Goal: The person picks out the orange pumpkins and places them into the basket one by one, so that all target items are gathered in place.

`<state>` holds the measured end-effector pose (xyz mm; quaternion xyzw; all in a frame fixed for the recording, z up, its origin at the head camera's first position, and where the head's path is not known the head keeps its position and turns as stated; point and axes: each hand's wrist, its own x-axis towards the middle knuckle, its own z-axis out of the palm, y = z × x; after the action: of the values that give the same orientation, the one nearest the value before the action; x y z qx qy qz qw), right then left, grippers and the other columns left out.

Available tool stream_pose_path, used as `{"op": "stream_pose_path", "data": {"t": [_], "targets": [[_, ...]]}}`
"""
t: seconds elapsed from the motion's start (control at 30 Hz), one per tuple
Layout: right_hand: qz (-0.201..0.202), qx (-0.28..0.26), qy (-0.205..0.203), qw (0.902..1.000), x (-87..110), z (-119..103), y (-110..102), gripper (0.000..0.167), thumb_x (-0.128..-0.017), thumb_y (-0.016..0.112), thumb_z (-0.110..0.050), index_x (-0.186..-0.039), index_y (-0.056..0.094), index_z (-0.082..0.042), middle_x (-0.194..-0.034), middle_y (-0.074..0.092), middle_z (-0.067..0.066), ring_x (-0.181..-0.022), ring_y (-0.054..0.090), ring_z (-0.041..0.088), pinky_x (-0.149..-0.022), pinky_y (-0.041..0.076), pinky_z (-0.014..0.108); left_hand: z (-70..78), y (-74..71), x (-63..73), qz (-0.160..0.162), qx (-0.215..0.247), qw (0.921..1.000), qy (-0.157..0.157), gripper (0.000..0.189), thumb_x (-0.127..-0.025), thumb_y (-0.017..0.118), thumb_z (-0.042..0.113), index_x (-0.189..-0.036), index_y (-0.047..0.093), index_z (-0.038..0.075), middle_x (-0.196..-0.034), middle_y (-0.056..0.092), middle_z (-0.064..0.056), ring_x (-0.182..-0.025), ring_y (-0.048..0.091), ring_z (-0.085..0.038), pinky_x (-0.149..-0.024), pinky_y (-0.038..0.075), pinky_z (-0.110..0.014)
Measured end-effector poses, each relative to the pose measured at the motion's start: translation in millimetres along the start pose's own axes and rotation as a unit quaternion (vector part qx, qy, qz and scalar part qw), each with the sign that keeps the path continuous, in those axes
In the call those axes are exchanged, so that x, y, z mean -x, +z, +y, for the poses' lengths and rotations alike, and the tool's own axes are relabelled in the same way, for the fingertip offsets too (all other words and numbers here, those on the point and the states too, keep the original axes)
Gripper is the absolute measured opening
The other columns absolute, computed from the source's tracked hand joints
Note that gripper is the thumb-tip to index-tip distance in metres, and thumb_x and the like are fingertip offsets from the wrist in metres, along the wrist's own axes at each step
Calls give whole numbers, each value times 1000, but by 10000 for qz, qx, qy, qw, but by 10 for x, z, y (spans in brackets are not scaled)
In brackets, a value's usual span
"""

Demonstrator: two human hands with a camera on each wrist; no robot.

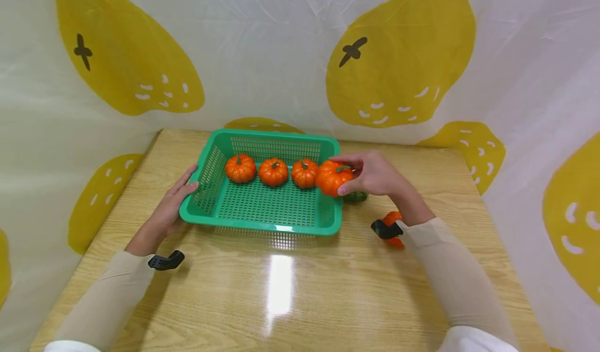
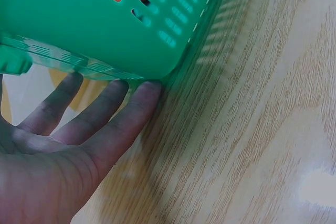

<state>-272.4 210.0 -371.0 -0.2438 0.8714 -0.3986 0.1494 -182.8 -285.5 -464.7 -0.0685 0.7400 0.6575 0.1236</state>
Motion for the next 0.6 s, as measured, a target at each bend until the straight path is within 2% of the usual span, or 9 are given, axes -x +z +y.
{"op": "stream_pose_path", "data": {"t": [0.13, 0.23, 0.43, 0.6], "targets": [[-93, 138, -21, 9999, -61, -74, 37, 71, -72, 97, -18, -137, 70, -10, -127, 75, 14, -112, 74, 22, -89, 53, 16, 2, 2, 5, 0, 5, 10000, 6, 62, -109, 47, 50, -164, 19, 48, -177, 12, 2, -154, 29, -28, -93, 48, -13], [-192, 146, -58, 9997, -110, -111, 58, 71, -72, 97, -19, -138, 70, -12, -128, 75, 11, -115, 73, 28, -89, 52, 15, 5, 2, 10, 4, 39, 10000, -1, 62, -110, 47, 49, -164, 19, 48, -177, 12, 1, -152, 30, -28, -92, 49, -13], [-344, -140, -431, 9984, -214, -167, 131, 71, -72, 96, -13, -137, 69, -7, -129, 74, 13, -112, 73, 20, -91, 54, 16, 8, 1, 16, -11, 64, 10000, -12, 61, -110, 47, 48, -164, 19, 48, -176, 14, -1, -146, 36, -28, -92, 50, -15], [-412, -149, -650, 9969, -279, -224, 179, 70, -71, 96, -11, -136, 70, -6, -129, 74, 15, -108, 73, 13, -90, 54, 17, 12, 0, 13, -20, 26, 10000, -14, 62, -109, 47, 50, -164, 18, 49, -177, 13, 0, -150, 32, -29, -92, 49, -14]]}}
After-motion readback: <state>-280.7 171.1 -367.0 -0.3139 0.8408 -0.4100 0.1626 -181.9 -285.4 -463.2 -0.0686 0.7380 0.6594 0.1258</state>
